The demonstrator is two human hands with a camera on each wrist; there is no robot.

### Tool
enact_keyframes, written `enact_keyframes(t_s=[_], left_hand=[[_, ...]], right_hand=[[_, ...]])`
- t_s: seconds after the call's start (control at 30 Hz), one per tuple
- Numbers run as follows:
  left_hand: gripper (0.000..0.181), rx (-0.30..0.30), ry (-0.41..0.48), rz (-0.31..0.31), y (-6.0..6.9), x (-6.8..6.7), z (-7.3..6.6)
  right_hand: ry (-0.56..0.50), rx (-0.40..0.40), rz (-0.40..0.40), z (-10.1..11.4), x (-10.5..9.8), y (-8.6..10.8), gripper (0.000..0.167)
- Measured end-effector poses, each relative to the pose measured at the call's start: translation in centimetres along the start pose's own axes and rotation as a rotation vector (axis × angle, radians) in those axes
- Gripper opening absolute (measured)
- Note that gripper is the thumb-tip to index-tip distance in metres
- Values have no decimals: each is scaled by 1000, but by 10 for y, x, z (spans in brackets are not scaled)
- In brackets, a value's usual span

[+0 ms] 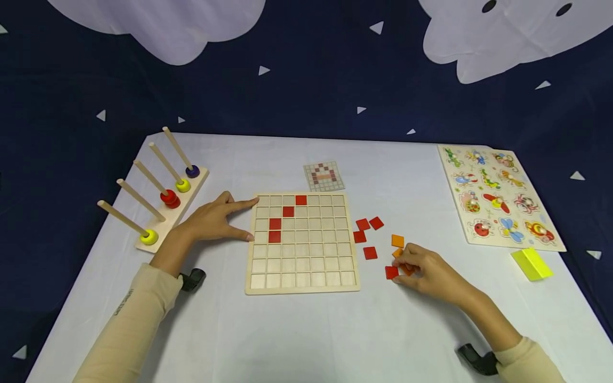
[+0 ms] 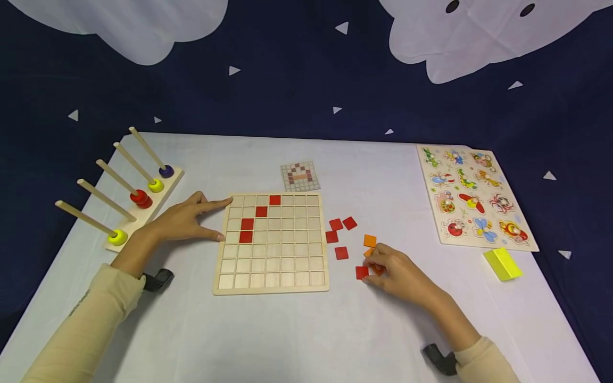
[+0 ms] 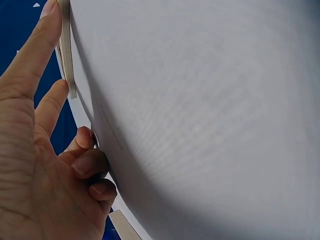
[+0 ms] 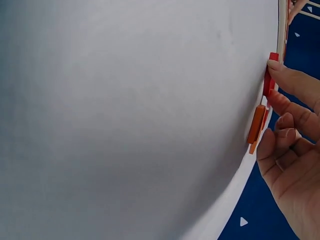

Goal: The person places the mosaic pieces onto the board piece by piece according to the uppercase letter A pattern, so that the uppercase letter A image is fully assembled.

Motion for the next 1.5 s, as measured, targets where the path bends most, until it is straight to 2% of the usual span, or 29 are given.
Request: enact_keyframes(t_s=[0.3, 0.67, 0.83, 1.17, 1.33, 1.5], left_hand=[[98, 0, -8, -3, -1, 0, 0], [98, 1, -15, -3, -1, -1, 0], [99, 2, -13, -2, -2, -1, -1], [99, -8, 2, -3, -2, 1, -1], [100, -10, 2, -9, -2, 1, 0], [100, -10, 0, -8, -1, 1, 0]], right_hand=[[53, -29, -7, 4, 1, 1, 23], [48, -89, -30, 12, -1, -4, 22], [47, -92, -25, 20, 1, -10, 23], [-17, -155, 22, 47, 8, -30, 21], [-56, -157, 72, 64, 12, -40, 20], [-48, -165, 115, 80, 16, -48, 20]])
Point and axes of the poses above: each hand's wrist, its own y-axis away from the middle knuckle, its own x-axis out of the palm, z = x × y, the point moved 3 cm from there along -y, towards the middle knuckle, and after that the axes turned 14 degrees about x, right-handed, at the moved point
